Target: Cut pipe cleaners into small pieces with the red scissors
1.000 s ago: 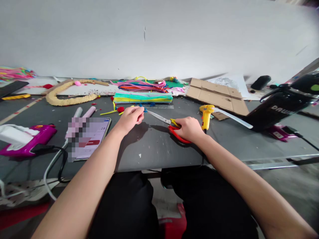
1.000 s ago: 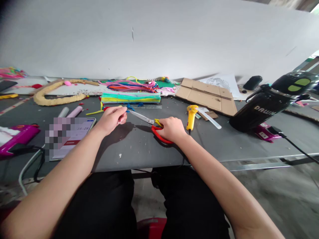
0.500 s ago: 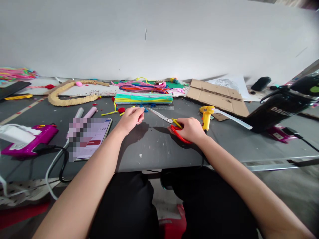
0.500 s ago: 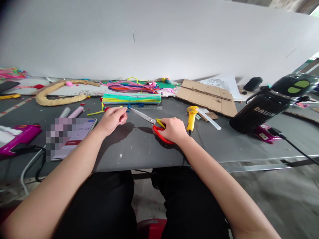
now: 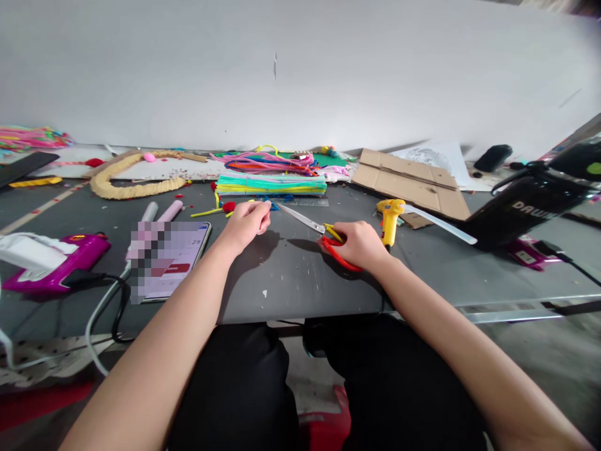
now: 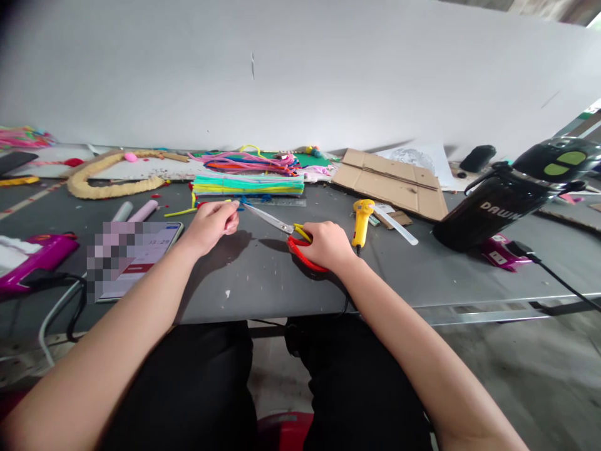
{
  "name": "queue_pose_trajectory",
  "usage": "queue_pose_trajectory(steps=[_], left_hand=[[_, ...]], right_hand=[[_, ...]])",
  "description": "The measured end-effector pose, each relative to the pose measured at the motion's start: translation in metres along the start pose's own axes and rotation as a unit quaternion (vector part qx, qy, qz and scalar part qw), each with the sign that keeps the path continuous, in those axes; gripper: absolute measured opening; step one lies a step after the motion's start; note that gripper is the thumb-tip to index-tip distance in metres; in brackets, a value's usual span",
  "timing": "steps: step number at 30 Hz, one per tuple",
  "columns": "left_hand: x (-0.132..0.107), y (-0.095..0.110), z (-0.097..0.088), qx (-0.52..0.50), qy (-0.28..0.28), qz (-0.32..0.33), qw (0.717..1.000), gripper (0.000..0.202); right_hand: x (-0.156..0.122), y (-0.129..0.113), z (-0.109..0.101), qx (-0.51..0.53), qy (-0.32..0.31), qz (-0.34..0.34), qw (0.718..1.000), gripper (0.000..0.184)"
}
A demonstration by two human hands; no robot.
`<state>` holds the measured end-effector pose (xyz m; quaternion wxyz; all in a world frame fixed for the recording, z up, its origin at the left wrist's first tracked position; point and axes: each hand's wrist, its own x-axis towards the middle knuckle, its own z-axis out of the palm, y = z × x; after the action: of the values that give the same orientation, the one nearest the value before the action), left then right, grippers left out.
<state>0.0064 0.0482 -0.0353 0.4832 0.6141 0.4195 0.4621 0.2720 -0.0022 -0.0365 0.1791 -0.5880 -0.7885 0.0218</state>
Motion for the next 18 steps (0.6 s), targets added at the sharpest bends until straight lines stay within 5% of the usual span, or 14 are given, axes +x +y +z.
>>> queue_pose_trajectory(steps=[8, 18], left_hand=[[0.000, 0.001, -0.001, -0.080, 0.040, -0.039, 0.995, 0.038], [0.002, 0.009, -0.003, -0.211, 0.006, -0.201, 0.957, 0.030]], right_hand=[[-0.002, -0.002, -0.002, 0.001, -0.002, -0.009, 1.000, 0.048], [0.000, 0.000, 0.003, -0.043, -0.014, 0.002, 0.999, 0.043]])
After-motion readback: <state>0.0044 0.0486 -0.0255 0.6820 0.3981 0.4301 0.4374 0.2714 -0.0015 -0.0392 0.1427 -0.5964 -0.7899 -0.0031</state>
